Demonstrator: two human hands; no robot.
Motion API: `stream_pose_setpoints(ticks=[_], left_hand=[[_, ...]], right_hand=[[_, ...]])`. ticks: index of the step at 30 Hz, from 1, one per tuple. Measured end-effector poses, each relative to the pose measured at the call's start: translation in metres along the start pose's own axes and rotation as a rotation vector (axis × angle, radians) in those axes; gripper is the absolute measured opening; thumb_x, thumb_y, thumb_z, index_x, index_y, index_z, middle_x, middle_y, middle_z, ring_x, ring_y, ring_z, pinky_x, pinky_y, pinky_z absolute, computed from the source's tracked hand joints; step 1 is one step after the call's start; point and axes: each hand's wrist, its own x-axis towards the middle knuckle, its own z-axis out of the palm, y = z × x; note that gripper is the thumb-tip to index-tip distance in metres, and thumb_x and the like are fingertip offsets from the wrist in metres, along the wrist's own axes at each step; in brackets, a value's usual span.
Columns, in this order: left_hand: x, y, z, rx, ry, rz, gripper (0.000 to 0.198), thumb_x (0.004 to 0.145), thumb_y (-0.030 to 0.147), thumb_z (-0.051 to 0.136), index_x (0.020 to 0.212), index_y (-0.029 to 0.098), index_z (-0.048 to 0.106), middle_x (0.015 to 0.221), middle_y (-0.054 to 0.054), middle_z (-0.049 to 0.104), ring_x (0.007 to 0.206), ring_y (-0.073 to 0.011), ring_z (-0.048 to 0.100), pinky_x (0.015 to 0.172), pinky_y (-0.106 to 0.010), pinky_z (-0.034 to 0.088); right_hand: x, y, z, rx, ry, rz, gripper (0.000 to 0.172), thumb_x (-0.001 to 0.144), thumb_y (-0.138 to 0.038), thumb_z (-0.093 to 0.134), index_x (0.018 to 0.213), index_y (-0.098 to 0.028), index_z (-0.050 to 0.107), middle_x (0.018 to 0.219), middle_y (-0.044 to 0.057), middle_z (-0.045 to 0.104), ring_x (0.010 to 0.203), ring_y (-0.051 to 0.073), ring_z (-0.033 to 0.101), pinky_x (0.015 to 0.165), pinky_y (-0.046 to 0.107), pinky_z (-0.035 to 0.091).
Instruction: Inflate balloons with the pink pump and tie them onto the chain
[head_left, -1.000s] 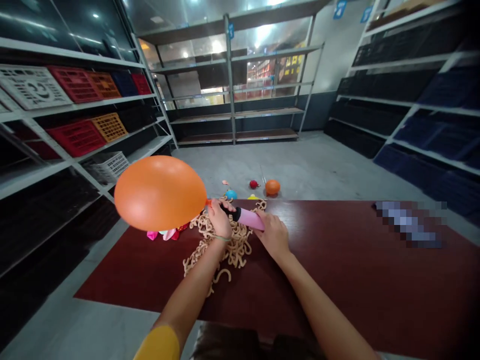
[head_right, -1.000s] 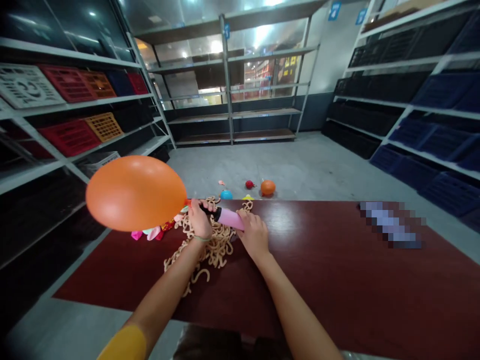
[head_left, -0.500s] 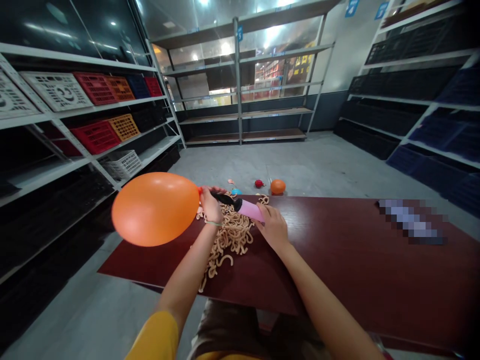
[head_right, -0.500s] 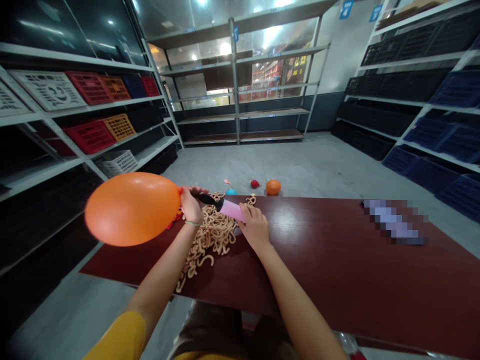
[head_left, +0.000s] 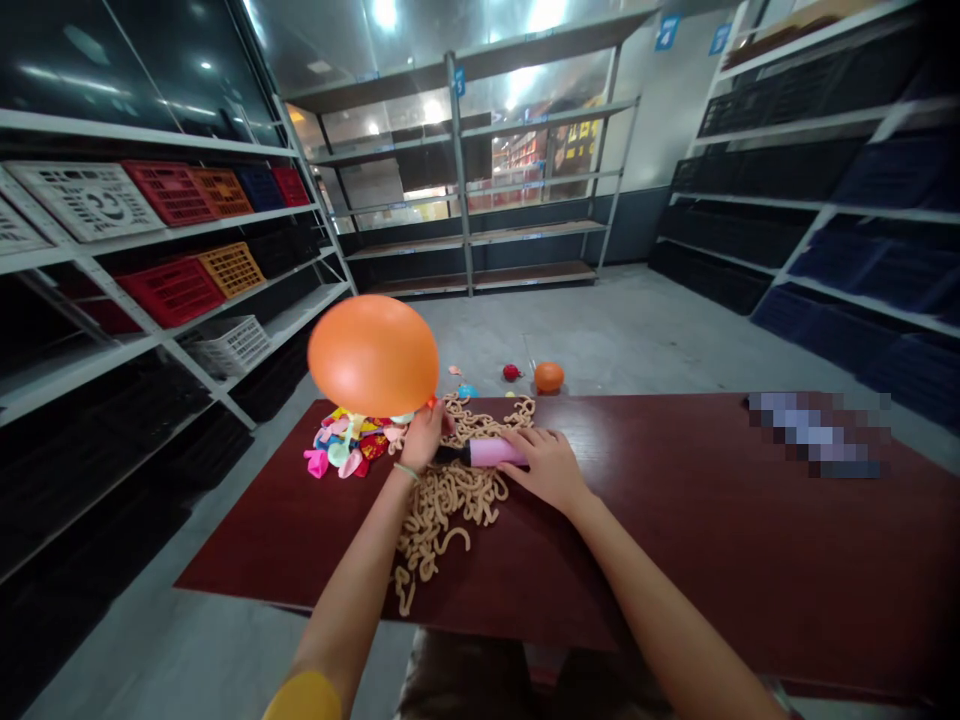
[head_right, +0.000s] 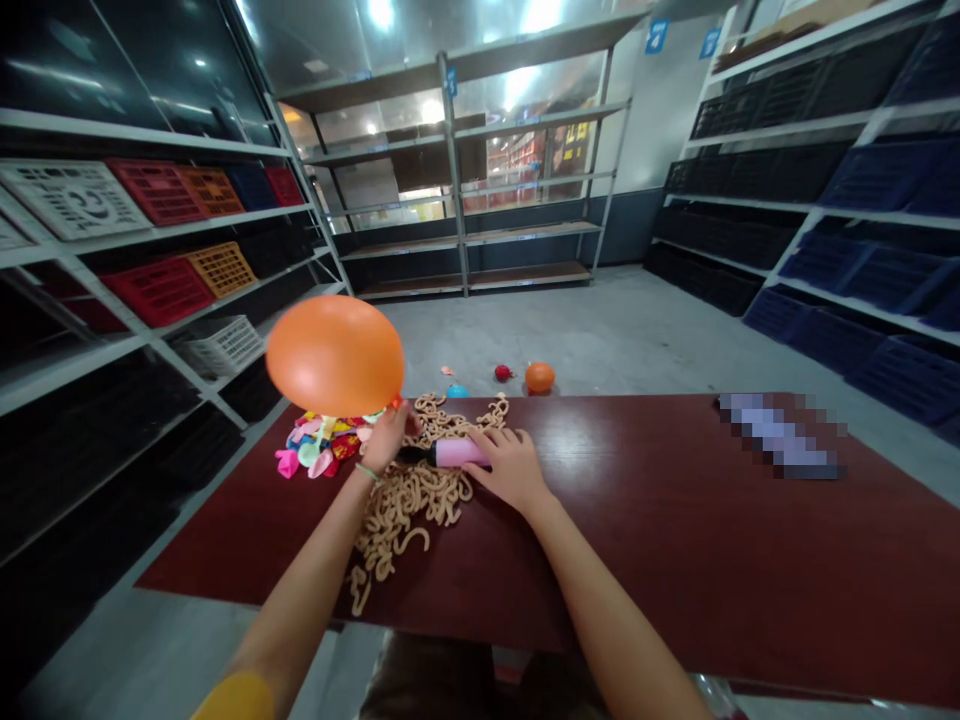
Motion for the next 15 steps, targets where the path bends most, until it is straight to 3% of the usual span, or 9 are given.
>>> stream_pose_setpoints(ticks=[6,15], left_hand=[[-0.012,-0.027,0.014,0.282,-0.164,0.020,0.056,0.098,0.045,0.025,0.057,0.020,0.052,0.058,-0.006,0.060,0.060,-0.0178,0.057,0.068,-0.032,0.043],[-0.022,-0.013,0.015,0.675,-0.145,0.105,0.035,0.099,0.034,0.032,0.082,0.019,0.058,0.075,-0.008,0.064,0.070,-0.0190,0.060,0.065,-0.029,0.040]], right_hand=[[0.002,0.008,0.008,0.004,0.086,-0.061,0.038,0.093,-0.042,0.051,0.126,-0.026,0.060,0.120,0.007,0.065,0.110,0.023,0.058,0.106,0.046,0.034],[0.005,-0.002,0.009,0.021,0.169,-0.136,0.032,0.095,-0.032,0.049,0.123,-0.024,0.063,0.123,0.007,0.065,0.123,0.024,0.054,0.116,0.052,0.025]])
